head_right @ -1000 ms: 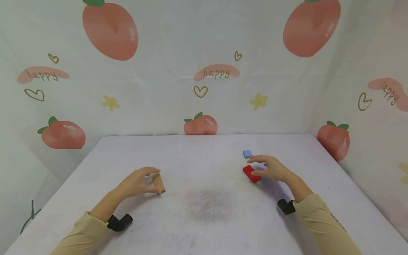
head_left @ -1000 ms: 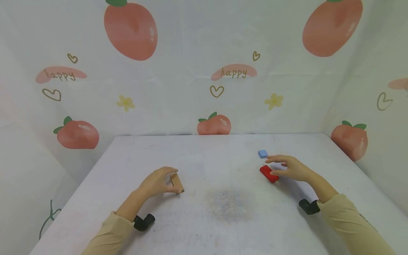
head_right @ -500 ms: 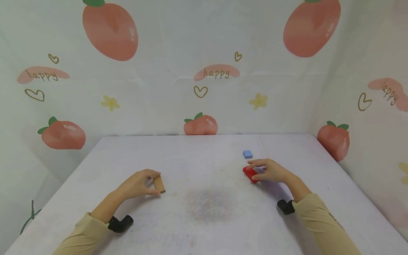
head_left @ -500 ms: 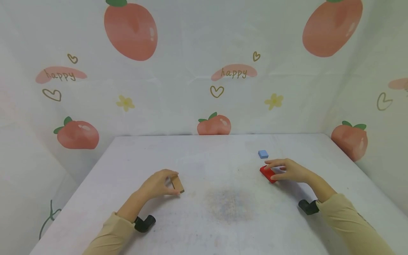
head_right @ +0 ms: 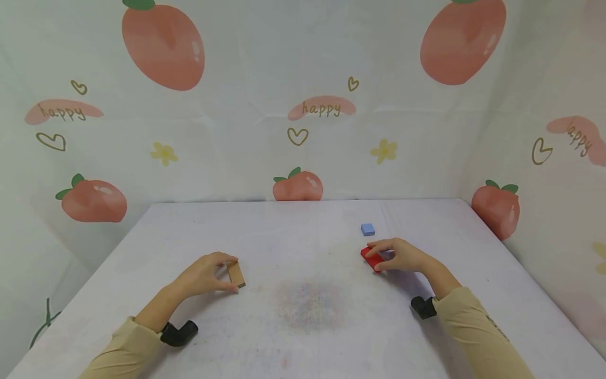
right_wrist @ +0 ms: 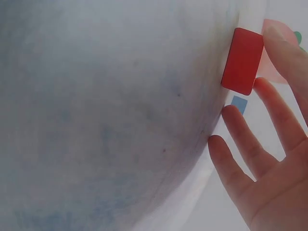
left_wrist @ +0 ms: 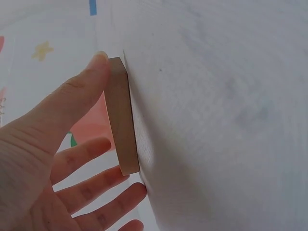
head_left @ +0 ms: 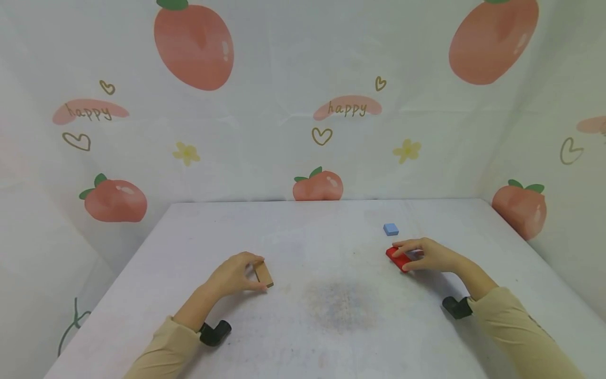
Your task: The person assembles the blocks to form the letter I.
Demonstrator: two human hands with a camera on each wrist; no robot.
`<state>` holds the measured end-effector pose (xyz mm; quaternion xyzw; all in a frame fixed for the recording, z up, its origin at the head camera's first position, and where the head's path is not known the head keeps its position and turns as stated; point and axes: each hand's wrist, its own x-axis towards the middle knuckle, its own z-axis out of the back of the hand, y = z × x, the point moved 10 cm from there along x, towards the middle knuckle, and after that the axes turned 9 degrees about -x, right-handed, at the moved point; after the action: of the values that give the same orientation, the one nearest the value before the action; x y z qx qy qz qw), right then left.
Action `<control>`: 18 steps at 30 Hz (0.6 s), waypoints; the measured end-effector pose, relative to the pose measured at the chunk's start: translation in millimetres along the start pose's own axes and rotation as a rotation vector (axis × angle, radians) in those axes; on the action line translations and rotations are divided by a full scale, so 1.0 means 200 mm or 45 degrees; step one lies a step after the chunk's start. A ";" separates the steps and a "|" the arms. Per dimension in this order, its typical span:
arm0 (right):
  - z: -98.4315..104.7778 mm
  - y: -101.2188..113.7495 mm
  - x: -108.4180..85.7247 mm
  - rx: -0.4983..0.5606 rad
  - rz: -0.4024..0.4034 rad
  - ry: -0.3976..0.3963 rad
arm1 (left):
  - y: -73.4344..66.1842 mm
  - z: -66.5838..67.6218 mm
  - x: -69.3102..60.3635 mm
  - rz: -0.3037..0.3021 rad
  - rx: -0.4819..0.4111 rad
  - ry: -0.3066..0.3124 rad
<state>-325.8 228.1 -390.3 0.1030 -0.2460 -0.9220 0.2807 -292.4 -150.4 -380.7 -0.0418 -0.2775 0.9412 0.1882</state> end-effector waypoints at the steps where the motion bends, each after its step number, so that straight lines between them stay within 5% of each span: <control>1: 0.00 0.00 0.00 0.000 -0.005 0.005 | 0.00 0.00 0.00 0.003 0.001 0.000; 18: -0.01 -0.02 0.00 0.029 -0.064 0.026 | 0.02 0.01 0.00 0.053 0.044 -0.012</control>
<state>-327.3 228.9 -394.3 0.1218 -0.2511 -0.9248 0.2587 -293.4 -154.1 -381.2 -0.0398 -0.2611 0.9497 0.1682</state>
